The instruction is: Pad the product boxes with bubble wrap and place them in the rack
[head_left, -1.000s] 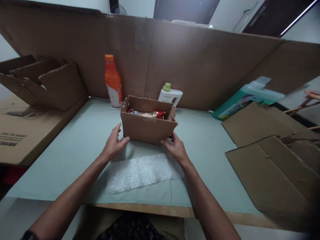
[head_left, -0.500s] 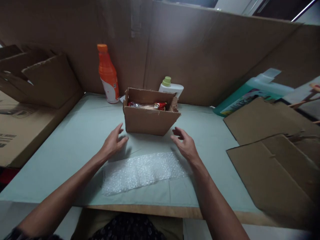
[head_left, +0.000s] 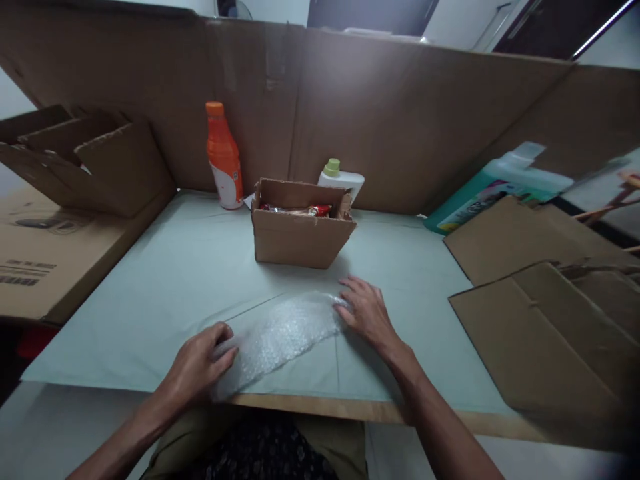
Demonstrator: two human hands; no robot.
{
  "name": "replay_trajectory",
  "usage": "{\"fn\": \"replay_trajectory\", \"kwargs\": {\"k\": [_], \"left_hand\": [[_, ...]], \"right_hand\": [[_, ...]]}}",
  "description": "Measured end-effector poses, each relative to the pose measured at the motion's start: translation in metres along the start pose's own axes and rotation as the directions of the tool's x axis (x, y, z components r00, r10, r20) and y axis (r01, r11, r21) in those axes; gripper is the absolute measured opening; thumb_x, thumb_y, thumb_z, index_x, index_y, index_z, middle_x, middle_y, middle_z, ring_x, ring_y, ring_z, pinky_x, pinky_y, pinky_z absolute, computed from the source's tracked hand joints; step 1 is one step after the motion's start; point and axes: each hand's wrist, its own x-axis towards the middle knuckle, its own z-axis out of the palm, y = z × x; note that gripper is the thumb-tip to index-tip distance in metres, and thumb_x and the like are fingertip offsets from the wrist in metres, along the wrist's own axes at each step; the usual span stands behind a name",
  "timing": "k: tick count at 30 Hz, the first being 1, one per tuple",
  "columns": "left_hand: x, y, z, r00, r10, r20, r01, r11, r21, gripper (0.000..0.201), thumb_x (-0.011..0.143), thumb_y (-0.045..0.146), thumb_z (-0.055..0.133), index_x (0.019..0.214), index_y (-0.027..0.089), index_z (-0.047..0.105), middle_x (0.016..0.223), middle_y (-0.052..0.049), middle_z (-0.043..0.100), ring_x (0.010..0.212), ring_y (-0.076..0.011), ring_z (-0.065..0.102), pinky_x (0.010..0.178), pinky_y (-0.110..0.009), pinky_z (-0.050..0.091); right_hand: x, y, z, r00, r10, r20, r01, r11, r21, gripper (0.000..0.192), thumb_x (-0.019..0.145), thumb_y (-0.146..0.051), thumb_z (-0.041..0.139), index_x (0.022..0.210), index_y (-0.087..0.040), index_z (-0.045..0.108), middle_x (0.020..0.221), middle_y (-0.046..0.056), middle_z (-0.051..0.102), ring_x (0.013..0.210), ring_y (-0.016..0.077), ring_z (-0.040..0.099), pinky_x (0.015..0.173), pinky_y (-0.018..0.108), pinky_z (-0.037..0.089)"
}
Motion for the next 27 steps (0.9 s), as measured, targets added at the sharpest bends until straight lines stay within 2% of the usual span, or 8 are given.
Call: {"fn": "replay_trajectory", "kwargs": {"k": [4, 7, 10, 15, 18, 20, 23, 27], "left_hand": [[-0.045, 0.001, 0.014, 0.995, -0.093, -0.043, 0.084, 0.980, -0.182, 0.063, 0.087, 0.045, 0.055, 0.145, 0.023, 0.045, 0.069, 0.002, 0.066, 0.062, -0.0192, 0.067, 0.060, -0.027, 0.053], [-0.069, 0.000, 0.026, 0.989, -0.121, -0.086, 0.093, 0.956, -0.280, 0.062, 0.090, 0.047, 0.055, 0.148, 0.027, 0.047, 0.095, -0.005, 0.077, 0.084, -0.0224, 0.075, 0.069, -0.029, 0.058], [-0.079, 0.006, 0.033, 0.990, -0.136, -0.040, 0.110, 0.916, -0.386, 0.047, 0.088, 0.047, 0.058, 0.130, 0.028, 0.067, 0.120, -0.007, 0.075, 0.107, -0.0266, 0.072, 0.084, -0.033, 0.059], [-0.069, 0.029, 0.031, 0.977, -0.134, 0.169, 0.203, 0.832, -0.516, 0.032, 0.085, 0.044, 0.060, 0.104, 0.025, 0.077, 0.106, -0.006, 0.079, 0.098, -0.0254, 0.072, 0.083, -0.033, 0.058], [-0.060, 0.034, 0.022, 0.959, -0.040, 0.282, 0.204, 0.788, -0.581, 0.036, 0.086, 0.049, 0.059, 0.103, 0.021, 0.076, 0.096, -0.006, 0.077, 0.086, -0.0228, 0.070, 0.077, -0.032, 0.057], [-0.058, 0.030, 0.013, 0.959, -0.006, 0.284, 0.181, 0.785, -0.593, 0.042, 0.089, 0.052, 0.055, 0.108, 0.019, 0.073, 0.084, -0.006, 0.073, 0.074, -0.0201, 0.067, 0.068, -0.030, 0.055], [-0.060, 0.024, 0.002, 0.995, 0.008, 0.100, 0.047, 0.843, -0.536, 0.046, 0.089, 0.049, 0.057, 0.124, 0.021, 0.066, 0.095, -0.007, 0.070, 0.082, -0.0208, 0.065, 0.072, -0.032, 0.056], [-0.054, 0.024, 0.017, 0.993, 0.059, -0.102, -0.093, 0.923, -0.372, 0.058, 0.085, 0.036, 0.064, 0.141, 0.027, 0.052, 0.125, -0.011, 0.065, 0.109, -0.0254, 0.062, 0.094, -0.042, 0.053]], "right_hand": [[0.051, -0.036, -0.016, 0.991, -0.104, -0.081, 0.109, 0.993, 0.049, 0.034, 0.082, -0.016, 0.069, 0.115, -0.023, 0.068, 0.137, 0.012, 0.063, 0.134, 0.0341, 0.050, 0.106, 0.054, 0.039], [0.052, -0.054, -0.022, 0.986, -0.089, -0.141, 0.111, 0.980, 0.163, 0.058, 0.084, -0.020, 0.068, 0.140, -0.025, 0.054, 0.150, 0.012, 0.052, 0.137, 0.0339, 0.047, 0.109, 0.056, 0.037], [0.005, -0.065, -0.027, 0.981, -0.195, -0.023, 0.192, 0.928, 0.318, 0.061, 0.084, -0.019, 0.064, 0.143, -0.029, 0.052, 0.149, 0.010, 0.054, 0.134, 0.0317, 0.052, 0.107, 0.055, 0.043], [-0.103, -0.107, -0.017, 0.925, -0.325, 0.199, 0.206, 0.866, 0.457, 0.086, 0.073, -0.013, 0.065, 0.154, -0.027, 0.039, 0.154, 0.010, 0.048, 0.138, 0.0301, 0.049, 0.107, 0.050, 0.049], [-0.135, -0.144, 0.009, 0.975, -0.216, 0.042, 0.162, 0.831, 0.532, 0.078, 0.072, -0.006, 0.054, 0.148, -0.023, 0.046, 0.141, 0.012, 0.061, 0.128, 0.0288, 0.058, 0.103, 0.049, 0.052], [-0.139, -0.160, 0.026, 0.998, -0.009, -0.054, 0.041, 0.781, 0.623, 0.062, 0.074, -0.004, 0.049, 0.133, -0.023, 0.059, 0.119, 0.009, 0.073, 0.108, 0.0246, 0.069, 0.093, 0.042, 0.058], [-0.128, -0.165, 0.036, 0.949, 0.315, 0.024, -0.230, 0.638, 0.735, 0.034, 0.087, -0.012, 0.050, 0.115, -0.022, 0.067, 0.102, 0.006, 0.077, 0.092, 0.0217, 0.074, 0.083, 0.034, 0.061], [-0.109, -0.157, 0.029, 0.914, 0.377, 0.148, -0.350, 0.553, 0.756, 0.032, 0.090, -0.025, 0.059, 0.121, -0.023, 0.066, 0.114, 0.007, 0.076, 0.102, 0.0247, 0.073, 0.087, 0.035, 0.060]]}}
